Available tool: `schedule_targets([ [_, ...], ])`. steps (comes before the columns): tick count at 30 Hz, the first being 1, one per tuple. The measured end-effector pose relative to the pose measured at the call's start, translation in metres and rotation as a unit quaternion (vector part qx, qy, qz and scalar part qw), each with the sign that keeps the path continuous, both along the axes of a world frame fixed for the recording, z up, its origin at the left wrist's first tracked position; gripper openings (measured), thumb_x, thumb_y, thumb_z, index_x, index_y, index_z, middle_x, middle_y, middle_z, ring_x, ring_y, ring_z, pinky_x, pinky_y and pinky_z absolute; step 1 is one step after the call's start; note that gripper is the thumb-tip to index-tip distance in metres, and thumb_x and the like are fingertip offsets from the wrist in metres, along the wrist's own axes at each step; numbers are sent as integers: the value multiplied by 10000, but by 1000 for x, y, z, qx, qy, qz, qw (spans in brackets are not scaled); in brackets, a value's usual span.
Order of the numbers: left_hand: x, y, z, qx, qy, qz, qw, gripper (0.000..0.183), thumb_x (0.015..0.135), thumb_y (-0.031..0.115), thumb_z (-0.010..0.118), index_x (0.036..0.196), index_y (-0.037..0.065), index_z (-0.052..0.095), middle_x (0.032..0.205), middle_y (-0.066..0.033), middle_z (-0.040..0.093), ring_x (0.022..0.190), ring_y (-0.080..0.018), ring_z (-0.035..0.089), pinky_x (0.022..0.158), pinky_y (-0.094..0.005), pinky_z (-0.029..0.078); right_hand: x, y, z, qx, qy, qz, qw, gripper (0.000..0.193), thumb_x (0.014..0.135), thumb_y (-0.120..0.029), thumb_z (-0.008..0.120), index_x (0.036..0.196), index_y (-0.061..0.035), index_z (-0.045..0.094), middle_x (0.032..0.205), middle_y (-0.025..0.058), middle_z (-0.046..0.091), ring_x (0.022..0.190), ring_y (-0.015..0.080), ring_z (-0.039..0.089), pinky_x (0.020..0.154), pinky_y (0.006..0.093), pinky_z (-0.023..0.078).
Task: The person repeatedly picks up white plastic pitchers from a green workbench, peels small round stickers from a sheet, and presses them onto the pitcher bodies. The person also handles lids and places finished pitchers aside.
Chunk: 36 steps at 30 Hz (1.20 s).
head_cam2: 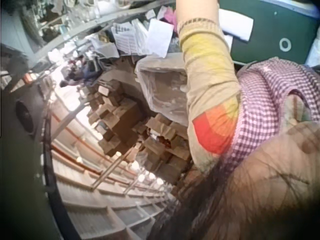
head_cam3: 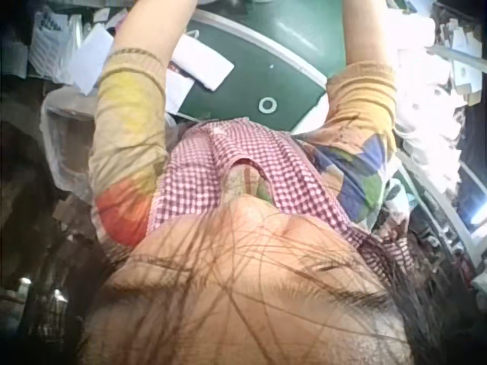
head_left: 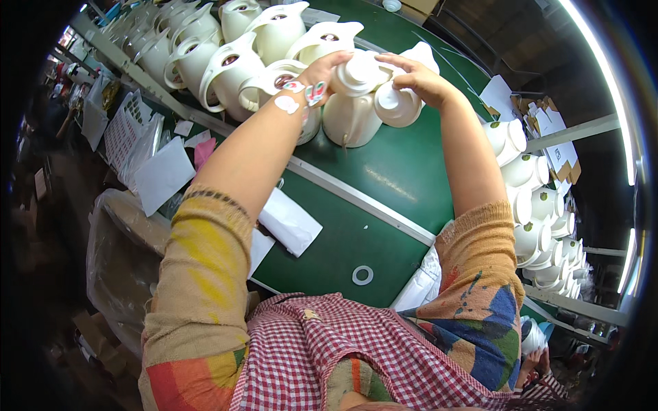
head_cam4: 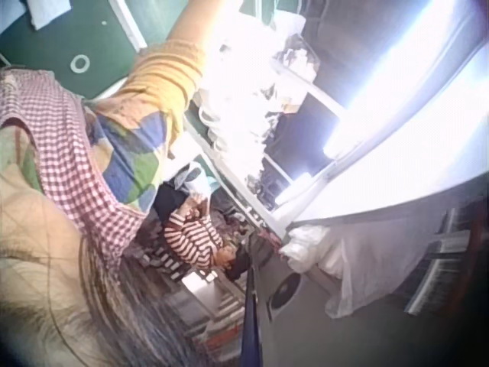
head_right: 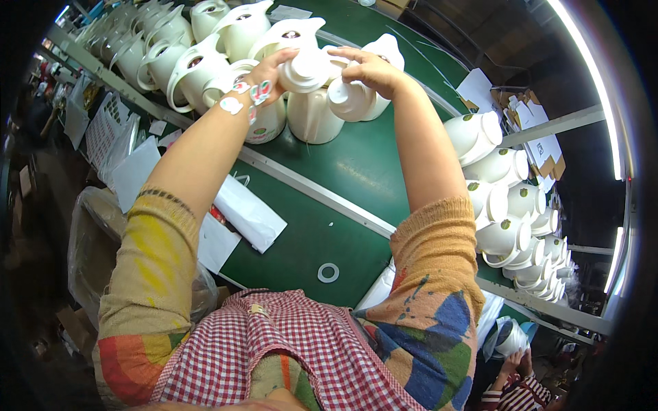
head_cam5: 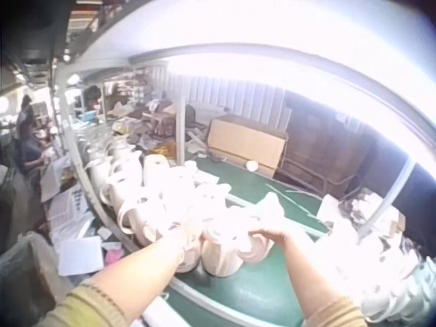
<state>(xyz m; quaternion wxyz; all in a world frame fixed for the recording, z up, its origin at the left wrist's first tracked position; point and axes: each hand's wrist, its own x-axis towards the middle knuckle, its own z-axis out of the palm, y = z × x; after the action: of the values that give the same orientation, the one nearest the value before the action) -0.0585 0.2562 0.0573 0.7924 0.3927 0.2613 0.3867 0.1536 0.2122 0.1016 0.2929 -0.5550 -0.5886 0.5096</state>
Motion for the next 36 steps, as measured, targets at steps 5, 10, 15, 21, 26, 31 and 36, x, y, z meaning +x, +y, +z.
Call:
schedule_targets([
  [5,-65,42,3,125,87,87,984,409,822,320,632,1103,24,611,1001,-94,663,913,-190,644,833,-332,510,82,6,18,108,93,-94,985,732,605,-42,582,1326,-112,483,1227,99,514,1105,213,491,986,324,370],
  [10,-92,36,0,445,491,157,732,502,740,268,710,1165,39,575,1120,-166,603,1026,-268,593,898,-353,458,122,54,-13,335,-342,-166,862,702,592,-163,681,1277,-161,530,1414,131,391,1245,316,442,1018,379,385],
  [15,-92,23,-24,593,583,53,553,582,780,282,673,1301,125,466,1371,-157,417,1274,-318,373,1062,-398,303,83,59,-61,357,-530,-41,768,504,766,-191,639,1257,-133,540,1382,132,431,1252,318,428,1055,388,340],
  [21,-158,10,-15,549,567,149,596,713,821,355,636,1408,101,320,1391,-181,391,1293,-325,364,1058,-389,294,42,38,-47,461,-277,-184,823,370,844,-175,628,1199,-86,579,1244,133,552,1171,260,512,966,344,415],
  [26,-333,-81,-14,354,460,167,797,406,824,192,675,1168,10,558,1022,-121,611,952,-182,596,786,-336,518,-63,-69,-55,311,-118,-46,942,270,911,-100,561,1164,-11,597,1151,106,613,1064,180,575,925,294,436],
  [31,-515,-228,-86,146,547,248,786,395,834,279,670,1115,10,602,975,-90,658,910,-147,615,825,-290,479,-255,-146,-90,101,-24,175,979,238,843,-2,590,1076,-20,633,1060,79,653,977,155,592,870,296,444],
  [36,-633,-369,-206,-126,616,267,730,435,824,253,673,1156,-7,565,1016,-106,646,938,-172,604,814,-284,469,-515,-200,-115,98,23,483,870,290,825,-24,619,1114,-13,597,1061,132,625,991,246,601,857,321,455],
])
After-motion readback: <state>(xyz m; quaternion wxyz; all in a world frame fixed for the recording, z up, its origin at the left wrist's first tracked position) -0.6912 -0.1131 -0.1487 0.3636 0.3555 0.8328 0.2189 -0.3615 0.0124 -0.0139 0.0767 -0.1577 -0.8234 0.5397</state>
